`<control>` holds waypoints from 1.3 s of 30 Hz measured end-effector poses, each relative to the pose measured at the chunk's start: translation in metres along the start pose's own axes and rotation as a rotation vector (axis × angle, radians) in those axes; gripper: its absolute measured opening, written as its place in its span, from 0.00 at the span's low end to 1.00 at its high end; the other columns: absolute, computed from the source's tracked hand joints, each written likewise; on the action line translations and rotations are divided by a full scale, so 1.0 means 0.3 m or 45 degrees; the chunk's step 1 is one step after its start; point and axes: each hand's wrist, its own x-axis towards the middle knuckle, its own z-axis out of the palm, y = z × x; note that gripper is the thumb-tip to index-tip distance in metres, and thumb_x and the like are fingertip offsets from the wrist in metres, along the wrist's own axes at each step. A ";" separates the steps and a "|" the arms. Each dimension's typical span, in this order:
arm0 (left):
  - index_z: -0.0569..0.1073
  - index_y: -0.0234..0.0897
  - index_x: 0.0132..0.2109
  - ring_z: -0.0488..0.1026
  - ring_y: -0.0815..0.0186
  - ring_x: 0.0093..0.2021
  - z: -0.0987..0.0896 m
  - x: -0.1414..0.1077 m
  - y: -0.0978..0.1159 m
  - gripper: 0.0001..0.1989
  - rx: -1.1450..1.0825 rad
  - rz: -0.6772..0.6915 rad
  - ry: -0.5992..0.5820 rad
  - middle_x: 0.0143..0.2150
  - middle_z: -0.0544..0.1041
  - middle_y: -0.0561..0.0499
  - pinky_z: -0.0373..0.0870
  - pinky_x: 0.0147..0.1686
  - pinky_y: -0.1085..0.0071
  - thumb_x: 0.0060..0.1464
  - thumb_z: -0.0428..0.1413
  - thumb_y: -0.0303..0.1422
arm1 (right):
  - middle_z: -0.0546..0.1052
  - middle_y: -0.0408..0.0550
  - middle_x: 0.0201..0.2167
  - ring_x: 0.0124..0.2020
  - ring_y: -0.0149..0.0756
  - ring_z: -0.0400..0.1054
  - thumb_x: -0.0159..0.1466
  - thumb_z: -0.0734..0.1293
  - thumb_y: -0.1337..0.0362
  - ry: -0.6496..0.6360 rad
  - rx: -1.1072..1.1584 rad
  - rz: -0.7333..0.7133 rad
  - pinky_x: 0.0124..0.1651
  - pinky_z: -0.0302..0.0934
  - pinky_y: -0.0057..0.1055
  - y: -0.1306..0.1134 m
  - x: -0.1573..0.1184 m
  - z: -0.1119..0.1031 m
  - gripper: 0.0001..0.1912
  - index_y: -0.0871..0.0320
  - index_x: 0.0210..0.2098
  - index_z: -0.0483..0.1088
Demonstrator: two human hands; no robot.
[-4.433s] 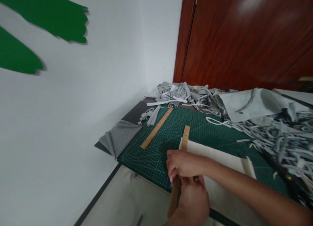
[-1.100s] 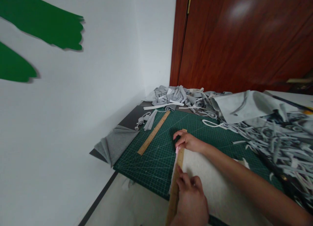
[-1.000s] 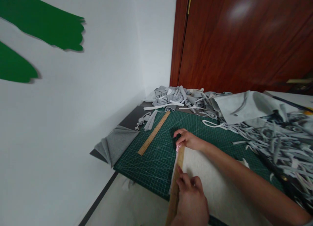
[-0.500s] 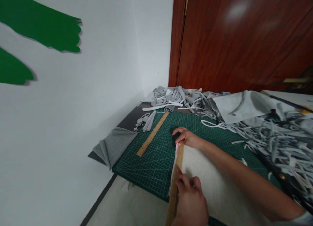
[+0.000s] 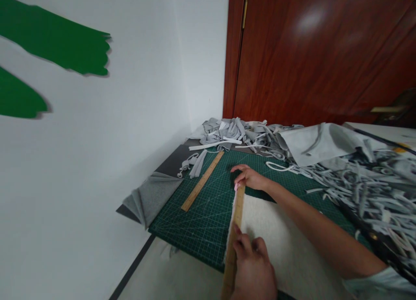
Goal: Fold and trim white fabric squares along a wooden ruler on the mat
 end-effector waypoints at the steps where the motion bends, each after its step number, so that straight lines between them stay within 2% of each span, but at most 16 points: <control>1: 0.75 0.28 0.48 0.53 0.29 0.57 0.011 0.003 0.005 0.17 0.001 -0.017 0.009 0.41 0.72 0.36 0.57 0.43 0.41 0.54 0.53 0.33 | 0.72 0.48 0.49 0.56 0.45 0.58 0.56 0.67 0.72 0.004 0.000 0.000 0.57 0.47 0.46 0.004 0.002 -0.004 0.11 0.50 0.29 0.80; 4: 0.75 0.28 0.48 0.52 0.29 0.58 0.033 0.007 0.011 0.18 -0.002 -0.018 0.042 0.41 0.72 0.36 0.55 0.45 0.40 0.53 0.54 0.33 | 0.72 0.49 0.48 0.56 0.45 0.58 0.56 0.68 0.71 0.033 0.002 0.011 0.57 0.47 0.47 0.003 0.003 -0.022 0.10 0.51 0.29 0.80; 7: 0.75 0.28 0.49 0.49 0.30 0.60 0.030 0.006 0.006 0.18 0.006 -0.016 0.026 0.42 0.72 0.36 0.53 0.47 0.39 0.54 0.53 0.32 | 0.72 0.49 0.48 0.55 0.44 0.59 0.58 0.68 0.68 0.053 0.023 -0.012 0.57 0.47 0.46 -0.030 -0.006 -0.030 0.08 0.51 0.31 0.80; 13: 0.72 0.22 0.51 0.53 0.29 0.58 -0.063 -0.012 -0.019 0.20 -0.049 0.081 -0.107 0.46 0.71 0.33 0.58 0.45 0.42 0.58 0.48 0.33 | 0.74 0.47 0.42 0.49 0.40 0.63 0.59 0.69 0.64 -0.046 0.109 -0.229 0.54 0.51 0.42 -0.127 -0.040 0.021 0.06 0.51 0.30 0.79; 16: 0.71 0.22 0.52 0.54 0.30 0.58 -0.111 -0.022 -0.029 0.20 -0.082 0.090 -0.147 0.46 0.71 0.33 0.59 0.45 0.43 0.59 0.47 0.33 | 0.73 0.47 0.43 0.50 0.39 0.63 0.58 0.69 0.66 -0.069 0.111 -0.246 0.55 0.50 0.42 -0.133 -0.051 0.041 0.05 0.51 0.30 0.79; 19: 0.72 0.23 0.51 0.55 0.31 0.58 -0.129 -0.025 -0.034 0.20 -0.080 0.104 -0.180 0.46 0.71 0.34 0.59 0.45 0.44 0.59 0.47 0.33 | 0.73 0.47 0.43 0.49 0.39 0.63 0.59 0.69 0.66 -0.093 0.115 -0.228 0.54 0.50 0.41 -0.114 -0.057 0.049 0.05 0.51 0.30 0.79; 24: 0.73 0.22 0.50 0.54 0.30 0.58 -0.107 -0.022 -0.032 0.19 -0.092 0.102 -0.133 0.45 0.71 0.34 0.60 0.44 0.44 0.58 0.48 0.32 | 0.73 0.48 0.42 0.48 0.39 0.64 0.58 0.70 0.65 -0.020 0.149 -0.203 0.54 0.51 0.41 -0.089 -0.061 0.055 0.04 0.52 0.30 0.79; 27: 0.73 0.21 0.50 0.55 0.31 0.58 -0.097 -0.022 -0.033 0.19 -0.118 0.094 -0.078 0.44 0.71 0.33 0.59 0.45 0.44 0.58 0.48 0.32 | 0.73 0.47 0.43 0.48 0.38 0.64 0.59 0.69 0.65 -0.048 0.146 -0.219 0.54 0.50 0.41 -0.105 -0.059 0.055 0.05 0.52 0.30 0.79; 33: 0.74 0.23 0.49 0.56 0.32 0.56 -0.092 -0.025 -0.034 0.18 -0.116 0.109 -0.061 0.44 0.71 0.34 0.60 0.43 0.44 0.56 0.49 0.31 | 0.72 0.47 0.43 0.48 0.37 0.64 0.59 0.68 0.68 -0.084 0.161 -0.233 0.54 0.52 0.39 -0.135 -0.050 0.059 0.07 0.52 0.30 0.79; 39: 0.75 0.27 0.48 0.52 0.32 0.58 -0.004 -0.010 -0.005 0.17 -0.061 0.001 0.071 0.40 0.71 0.37 0.57 0.44 0.43 0.53 0.53 0.32 | 0.73 0.47 0.43 0.48 0.38 0.64 0.58 0.69 0.67 -0.049 0.157 -0.208 0.54 0.50 0.42 -0.093 -0.052 0.061 0.06 0.52 0.29 0.79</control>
